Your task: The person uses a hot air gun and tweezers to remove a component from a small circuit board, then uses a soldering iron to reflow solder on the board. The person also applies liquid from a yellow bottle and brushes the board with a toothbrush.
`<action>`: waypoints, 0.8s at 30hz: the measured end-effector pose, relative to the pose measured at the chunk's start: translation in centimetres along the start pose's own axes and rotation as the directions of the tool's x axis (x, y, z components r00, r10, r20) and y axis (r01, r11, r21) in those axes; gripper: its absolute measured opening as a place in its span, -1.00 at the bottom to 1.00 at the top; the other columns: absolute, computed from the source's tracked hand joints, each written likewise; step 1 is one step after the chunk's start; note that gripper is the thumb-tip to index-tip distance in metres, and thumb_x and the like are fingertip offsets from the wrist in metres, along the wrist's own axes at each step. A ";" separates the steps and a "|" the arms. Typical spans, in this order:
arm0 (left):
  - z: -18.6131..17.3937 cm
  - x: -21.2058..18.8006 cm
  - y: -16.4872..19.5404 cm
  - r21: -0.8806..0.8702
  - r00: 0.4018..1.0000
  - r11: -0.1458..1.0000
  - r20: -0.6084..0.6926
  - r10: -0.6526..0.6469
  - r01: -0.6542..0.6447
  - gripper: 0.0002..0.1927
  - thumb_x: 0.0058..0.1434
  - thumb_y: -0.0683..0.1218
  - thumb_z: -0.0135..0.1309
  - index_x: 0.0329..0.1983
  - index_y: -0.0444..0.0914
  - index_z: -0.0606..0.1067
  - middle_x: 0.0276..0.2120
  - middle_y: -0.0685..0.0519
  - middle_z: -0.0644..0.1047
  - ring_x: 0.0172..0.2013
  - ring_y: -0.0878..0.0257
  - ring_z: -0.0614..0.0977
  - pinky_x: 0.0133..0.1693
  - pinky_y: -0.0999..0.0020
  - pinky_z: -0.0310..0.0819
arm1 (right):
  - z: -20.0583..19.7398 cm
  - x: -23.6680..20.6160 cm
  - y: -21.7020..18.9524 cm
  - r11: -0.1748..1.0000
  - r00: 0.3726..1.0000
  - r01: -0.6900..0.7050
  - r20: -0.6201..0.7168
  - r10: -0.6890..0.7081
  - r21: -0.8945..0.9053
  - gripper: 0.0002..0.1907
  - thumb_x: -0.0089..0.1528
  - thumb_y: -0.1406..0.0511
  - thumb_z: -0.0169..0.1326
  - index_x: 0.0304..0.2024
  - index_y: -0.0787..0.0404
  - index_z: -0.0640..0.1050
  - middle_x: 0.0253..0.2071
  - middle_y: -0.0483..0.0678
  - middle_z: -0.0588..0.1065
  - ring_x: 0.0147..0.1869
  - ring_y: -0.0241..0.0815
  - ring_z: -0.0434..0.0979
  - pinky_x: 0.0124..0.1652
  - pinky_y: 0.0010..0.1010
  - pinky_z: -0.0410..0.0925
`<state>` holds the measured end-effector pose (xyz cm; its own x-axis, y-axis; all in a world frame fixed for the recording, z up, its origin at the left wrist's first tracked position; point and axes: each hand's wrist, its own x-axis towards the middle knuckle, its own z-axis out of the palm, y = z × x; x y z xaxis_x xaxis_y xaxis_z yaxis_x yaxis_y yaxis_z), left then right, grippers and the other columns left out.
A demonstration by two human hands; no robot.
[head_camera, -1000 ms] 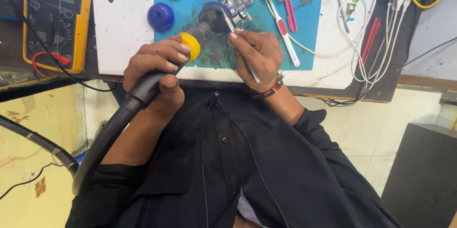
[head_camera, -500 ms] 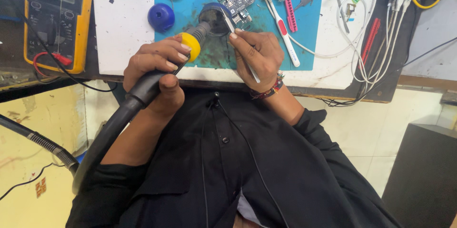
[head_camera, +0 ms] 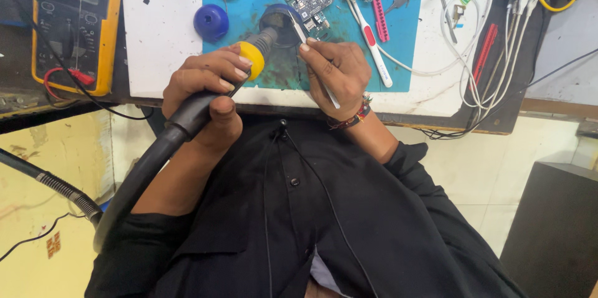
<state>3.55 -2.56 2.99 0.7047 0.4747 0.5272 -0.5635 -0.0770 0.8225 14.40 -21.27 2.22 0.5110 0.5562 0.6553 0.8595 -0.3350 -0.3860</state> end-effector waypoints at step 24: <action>0.3 -0.3 0.1 -0.013 1.000 1.000 0.028 -0.001 0.001 -0.52 0.40 0.24 0.08 -0.13 -0.25 0.32 -0.21 -0.05 0.55 -0.11 0.13 0.69 0.18 0.04 0.61 | -0.2 -0.2 -0.1 1.000 1.000 -0.001 0.003 0.001 -0.010 -0.61 0.12 0.55 0.31 -0.01 0.23 0.63 -0.08 0.02 0.59 -0.16 -0.03 0.55 -0.17 -0.28 0.38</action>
<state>3.43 -2.92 2.98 0.7171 0.4502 0.5321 -0.5681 -0.0648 0.8204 14.17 -21.49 2.21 0.5115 0.5587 0.6529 0.8592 -0.3427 -0.3799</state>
